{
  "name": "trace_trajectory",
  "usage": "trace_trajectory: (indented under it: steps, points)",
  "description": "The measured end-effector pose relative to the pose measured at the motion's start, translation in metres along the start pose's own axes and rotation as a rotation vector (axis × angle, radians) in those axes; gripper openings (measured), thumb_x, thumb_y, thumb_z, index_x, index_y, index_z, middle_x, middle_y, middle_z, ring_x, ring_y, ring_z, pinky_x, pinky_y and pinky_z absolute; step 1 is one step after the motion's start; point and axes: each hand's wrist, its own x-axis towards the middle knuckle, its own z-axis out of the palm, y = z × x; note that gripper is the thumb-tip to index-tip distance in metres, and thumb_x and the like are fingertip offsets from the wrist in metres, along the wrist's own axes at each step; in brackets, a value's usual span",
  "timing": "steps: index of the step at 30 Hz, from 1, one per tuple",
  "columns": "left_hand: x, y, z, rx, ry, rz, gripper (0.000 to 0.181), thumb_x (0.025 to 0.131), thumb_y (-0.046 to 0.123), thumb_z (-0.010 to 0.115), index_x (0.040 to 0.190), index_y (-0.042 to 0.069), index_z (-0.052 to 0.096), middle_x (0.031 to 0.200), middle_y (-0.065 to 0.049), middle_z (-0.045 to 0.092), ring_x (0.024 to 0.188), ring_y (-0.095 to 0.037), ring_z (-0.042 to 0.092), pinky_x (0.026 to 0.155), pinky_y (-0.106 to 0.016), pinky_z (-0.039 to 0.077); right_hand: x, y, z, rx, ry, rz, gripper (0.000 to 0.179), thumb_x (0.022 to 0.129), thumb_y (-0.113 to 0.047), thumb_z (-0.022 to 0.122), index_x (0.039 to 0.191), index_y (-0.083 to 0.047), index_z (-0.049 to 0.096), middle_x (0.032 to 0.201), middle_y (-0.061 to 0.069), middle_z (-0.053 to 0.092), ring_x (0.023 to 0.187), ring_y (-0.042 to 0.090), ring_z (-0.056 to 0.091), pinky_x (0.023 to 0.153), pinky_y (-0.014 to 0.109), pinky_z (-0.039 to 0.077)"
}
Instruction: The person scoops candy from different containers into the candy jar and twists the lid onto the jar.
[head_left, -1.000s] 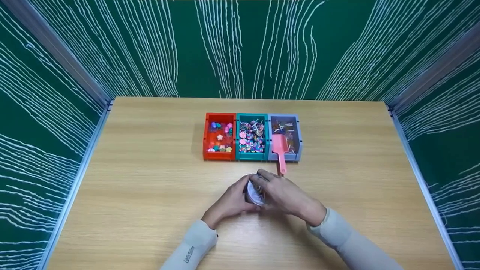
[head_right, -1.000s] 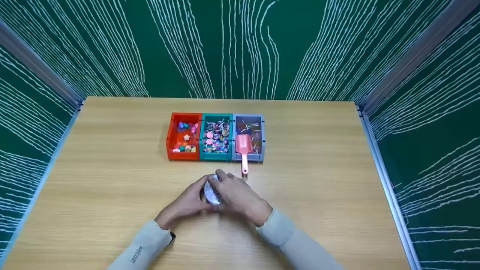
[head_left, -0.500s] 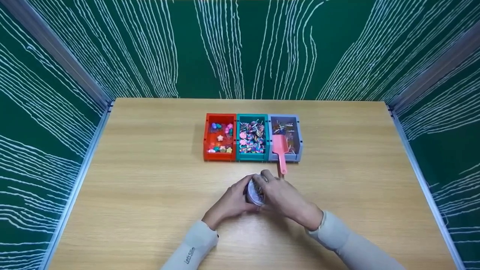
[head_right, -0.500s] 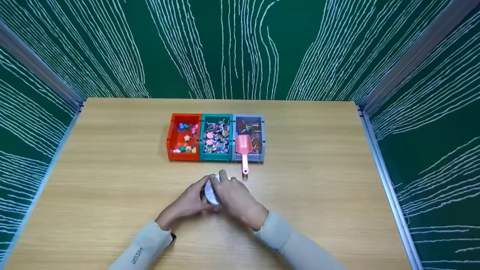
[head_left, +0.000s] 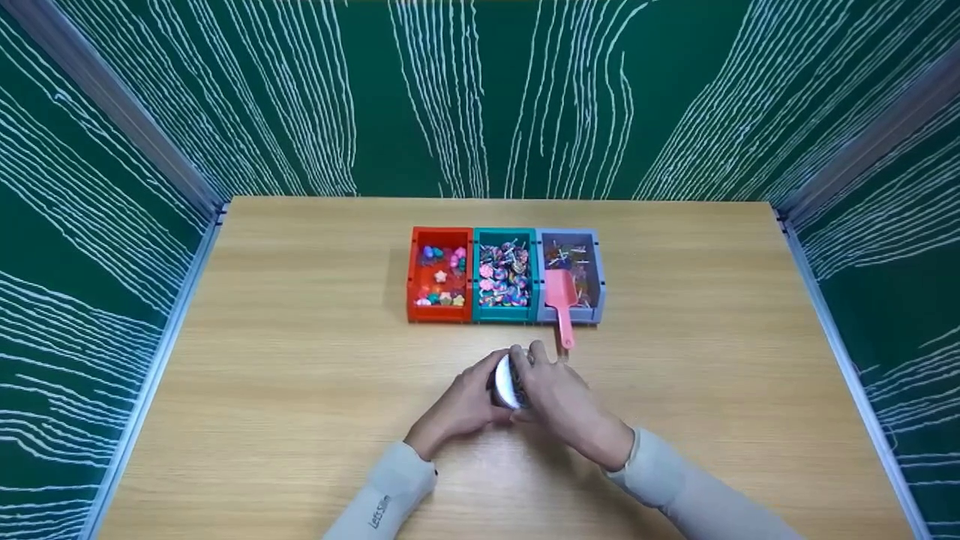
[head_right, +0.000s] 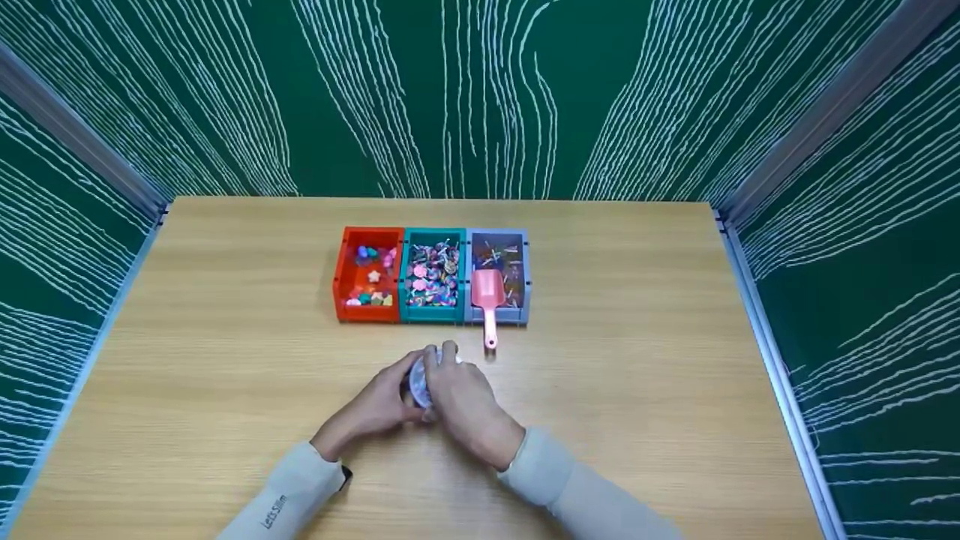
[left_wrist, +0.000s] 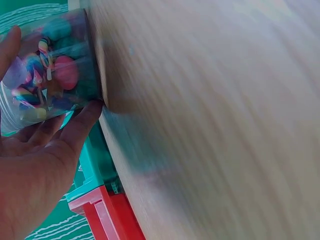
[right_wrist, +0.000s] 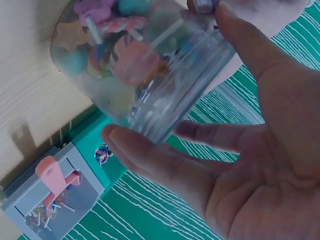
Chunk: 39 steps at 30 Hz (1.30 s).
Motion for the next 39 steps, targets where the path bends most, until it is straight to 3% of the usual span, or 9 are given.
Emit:
trace_trajectory:
  steps: [9, 15, 19, 22, 27, 31, 39]
  points:
    - [0.0, -0.001, 0.0, 0.007, 0.002, -0.009, 0.094, 0.086, 0.021, 0.091, 0.164, 0.026, 0.038, 0.165, -0.001, 0.045, 0.15, -0.026, 0.044, 0.124, -0.047, 0.034, -0.002, -0.001, 0.004, -0.011, -0.003, 0.013, 0.092, 0.082, -0.047, 0.09, 0.148, 0.003, 0.049, 0.131, 0.029, 0.057, 0.087, 0.034, 0.071, 0.081, 0.045, 0.064]
    - [0.0, -0.003, 0.0, 0.012, 0.0, 0.006, 0.093, 0.087, 0.022, 0.089, 0.164, 0.024, 0.037, 0.165, -0.002, 0.045, 0.151, -0.026, 0.043, 0.124, -0.047, 0.034, -0.006, 0.0, 0.007, -0.034, 0.054, -0.02, 0.097, 0.083, -0.054, 0.087, 0.148, 0.005, 0.048, 0.132, 0.029, 0.056, 0.086, 0.036, 0.07, 0.074, 0.046, 0.064]
    - [0.0, -0.003, 0.0, 0.02, -0.009, 0.025, 0.095, 0.087, 0.024, 0.089, 0.165, 0.02, 0.035, 0.166, -0.005, 0.044, 0.152, -0.027, 0.043, 0.124, -0.047, 0.034, -0.01, 0.006, 0.005, -0.014, 0.07, -0.083, 0.107, 0.079, -0.058, 0.088, 0.156, 0.0, 0.041, 0.148, 0.03, 0.048, 0.118, 0.048, 0.063, 0.081, 0.057, 0.062]
    - [0.0, -0.003, -0.001, 0.018, -0.009, 0.029, 0.097, 0.085, 0.023, 0.091, 0.164, 0.014, 0.035, 0.165, -0.01, 0.045, 0.151, -0.028, 0.043, 0.124, -0.047, 0.033, -0.011, 0.012, 0.0, 0.019, 0.067, -0.179, 0.103, 0.081, -0.048, 0.092, 0.16, -0.008, 0.039, 0.16, 0.029, 0.039, 0.138, 0.052, 0.05, 0.091, 0.064, 0.057]
    - [0.0, -0.003, 0.001, 0.016, 0.011, 0.043, 0.097, 0.083, 0.019, 0.092, 0.162, 0.007, 0.037, 0.161, -0.015, 0.048, 0.149, -0.031, 0.046, 0.124, -0.046, 0.033, -0.008, 0.02, -0.009, 0.087, 0.001, -0.318, 0.084, 0.087, -0.026, 0.09, 0.159, -0.013, 0.047, 0.16, 0.026, 0.041, 0.141, 0.054, 0.046, 0.1, 0.068, 0.051]
    - [0.0, -0.003, 0.001, 0.013, 0.004, 0.014, 0.098, 0.084, 0.023, 0.092, 0.164, 0.013, 0.035, 0.163, -0.011, 0.047, 0.149, -0.03, 0.046, 0.124, -0.047, 0.035, -0.005, 0.022, -0.013, 0.101, -0.053, -0.322, 0.077, 0.088, -0.017, 0.089, 0.156, -0.015, 0.053, 0.157, 0.023, 0.046, 0.141, 0.051, 0.047, 0.102, 0.066, 0.051]
    - [0.001, -0.001, 0.001, -0.01, 0.002, -0.033, 0.097, 0.085, 0.023, 0.091, 0.165, 0.02, 0.037, 0.162, -0.006, 0.048, 0.148, -0.029, 0.046, 0.123, -0.049, 0.036, -0.002, 0.02, -0.014, 0.044, -0.036, -0.305, 0.073, 0.085, -0.009, 0.089, 0.151, -0.015, 0.058, 0.149, 0.022, 0.053, 0.133, 0.045, 0.055, 0.099, 0.059, 0.056]
